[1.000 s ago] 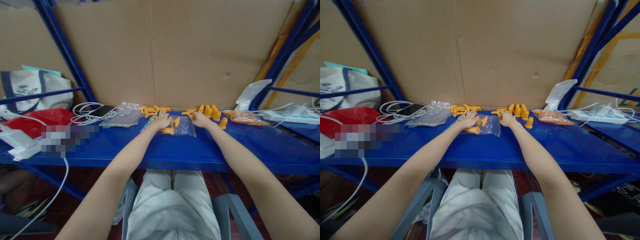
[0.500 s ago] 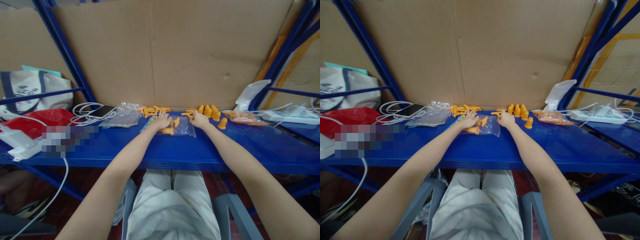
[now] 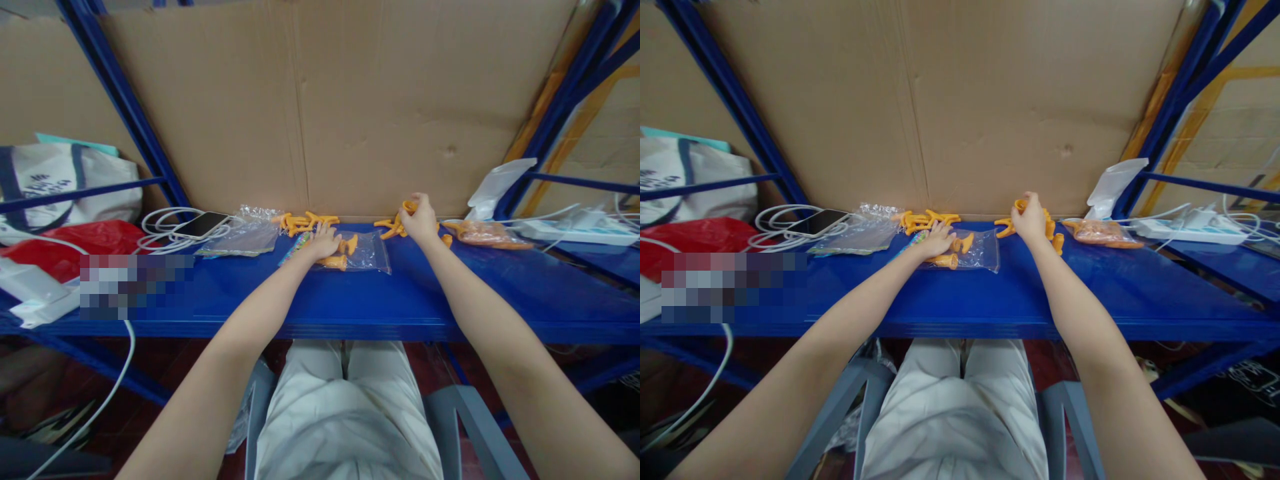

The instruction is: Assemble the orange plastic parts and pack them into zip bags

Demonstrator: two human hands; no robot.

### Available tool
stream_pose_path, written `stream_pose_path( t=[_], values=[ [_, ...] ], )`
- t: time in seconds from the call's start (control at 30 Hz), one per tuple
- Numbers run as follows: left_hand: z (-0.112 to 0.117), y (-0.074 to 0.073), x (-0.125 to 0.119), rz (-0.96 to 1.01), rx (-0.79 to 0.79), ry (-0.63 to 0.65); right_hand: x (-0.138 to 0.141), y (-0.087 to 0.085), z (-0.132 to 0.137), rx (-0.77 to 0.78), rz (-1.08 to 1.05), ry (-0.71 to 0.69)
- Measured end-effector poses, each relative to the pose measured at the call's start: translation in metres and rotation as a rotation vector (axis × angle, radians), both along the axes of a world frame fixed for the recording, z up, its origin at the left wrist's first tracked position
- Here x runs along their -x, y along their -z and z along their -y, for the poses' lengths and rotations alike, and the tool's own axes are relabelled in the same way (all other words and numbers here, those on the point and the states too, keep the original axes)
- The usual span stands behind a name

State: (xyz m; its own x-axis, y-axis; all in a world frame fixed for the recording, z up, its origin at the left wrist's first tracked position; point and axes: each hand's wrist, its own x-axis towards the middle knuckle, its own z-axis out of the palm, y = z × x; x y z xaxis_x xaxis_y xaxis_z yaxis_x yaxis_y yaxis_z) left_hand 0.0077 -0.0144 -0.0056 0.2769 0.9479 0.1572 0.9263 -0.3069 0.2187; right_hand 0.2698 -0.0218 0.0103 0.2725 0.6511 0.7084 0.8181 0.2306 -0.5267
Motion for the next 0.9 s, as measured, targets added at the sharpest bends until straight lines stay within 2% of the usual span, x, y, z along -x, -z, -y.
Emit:
stream_pose_path(
  t=[0.13, 0.4, 0.6, 0.8, 0.9],
  values=[
    [0.001, 0.000, -0.001, 0.003, -0.016, -0.010, 0.004, 0.005, -0.001, 0.088, -0.056, -0.006],
    [0.004, -0.002, 0.000, 0.001, 0.010, 0.016, 0.017, 0.013, -0.003, 0.235, -0.134, -0.105],
    [0.002, -0.001, 0.001, 0.003, 0.014, 0.016, 0.026, 0.005, 0.012, 0.484, 0.140, -0.108],
    [-0.005, 0.004, 0.003, 0.016, -0.007, 0.033, 0.024, -0.013, 0.027, 0.602, 0.369, 0.022],
    [-0.008, 0.005, 0.003, 0.002, -0.007, 0.038, 0.016, -0.017, 0.029, 0.616, 0.469, 0.025]
  ],
)
